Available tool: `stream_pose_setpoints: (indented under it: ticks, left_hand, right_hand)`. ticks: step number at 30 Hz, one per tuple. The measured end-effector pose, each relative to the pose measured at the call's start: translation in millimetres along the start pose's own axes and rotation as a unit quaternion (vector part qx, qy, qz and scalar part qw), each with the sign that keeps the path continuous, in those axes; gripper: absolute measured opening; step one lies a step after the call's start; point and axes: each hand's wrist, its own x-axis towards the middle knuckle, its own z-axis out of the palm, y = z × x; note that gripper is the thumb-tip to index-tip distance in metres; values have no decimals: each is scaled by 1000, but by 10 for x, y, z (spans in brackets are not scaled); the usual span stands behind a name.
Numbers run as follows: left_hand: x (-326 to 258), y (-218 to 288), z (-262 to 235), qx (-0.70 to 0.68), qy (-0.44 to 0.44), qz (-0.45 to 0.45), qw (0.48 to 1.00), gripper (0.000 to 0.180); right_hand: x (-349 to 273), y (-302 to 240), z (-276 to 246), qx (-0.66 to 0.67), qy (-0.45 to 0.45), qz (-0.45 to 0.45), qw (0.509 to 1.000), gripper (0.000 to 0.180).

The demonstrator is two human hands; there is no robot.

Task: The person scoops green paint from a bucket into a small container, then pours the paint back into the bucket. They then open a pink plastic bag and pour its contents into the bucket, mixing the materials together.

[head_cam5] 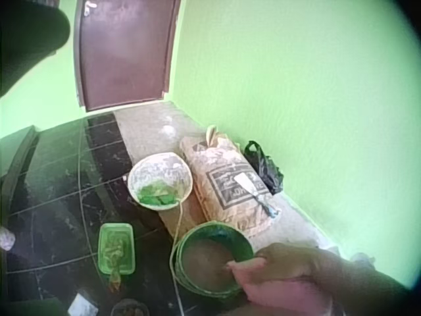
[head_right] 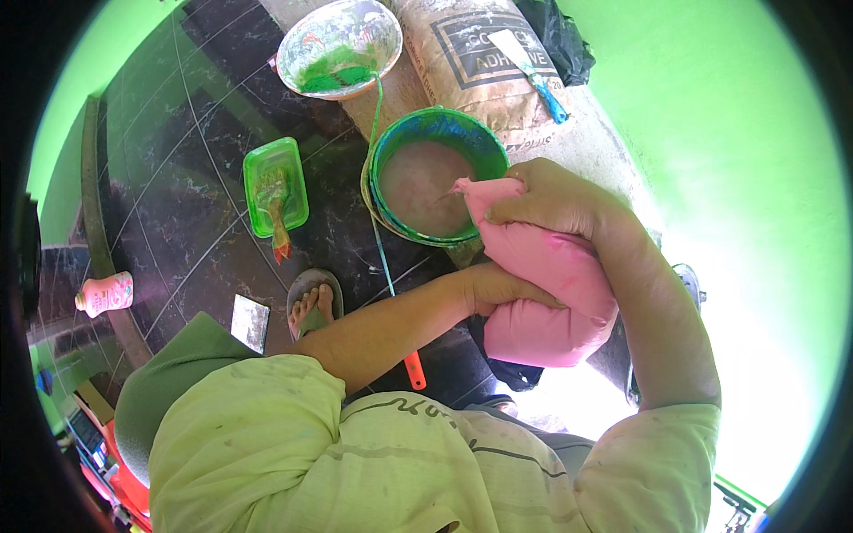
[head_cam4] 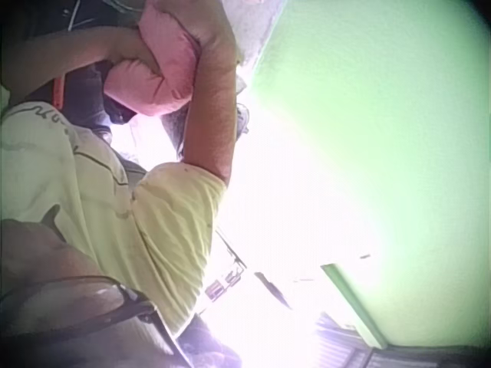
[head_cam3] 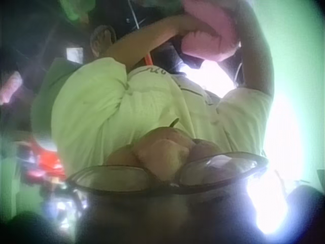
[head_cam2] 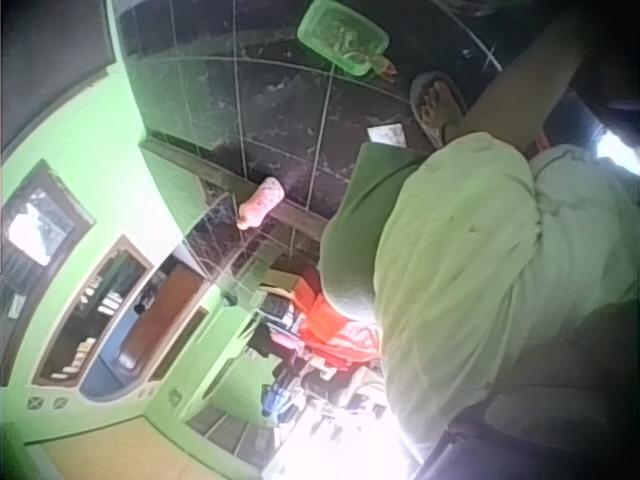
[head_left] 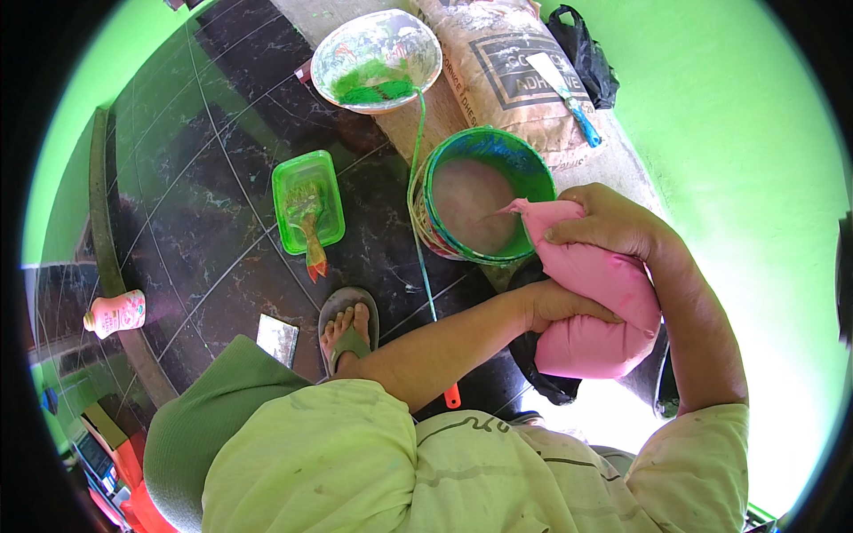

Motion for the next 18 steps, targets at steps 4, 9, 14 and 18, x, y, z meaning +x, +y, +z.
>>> stream_pose_setpoints:
  ticks: [4, 9, 14, 18]
  left_hand:
    - [4, -2, 4, -9, -6, -2, 1000, 62]
    - [42, -57, -57, -57, -25, -11, 998, 59]
    - [42, -20, -5, -84, -31, -6, 996, 54]
    - [40, 2, 6, -95, -40, 5, 995, 52]
  right_hand:
    - [52, 76, 11, -22, 7, 17, 1000, 45]
    - [108, 21, 3, -89, -8, 58, 994, 47]
    - [181, -85, -23, -166, -26, 75, 983, 51]
    - [220, -134, -43, -188, -34, 61, 980, 53]
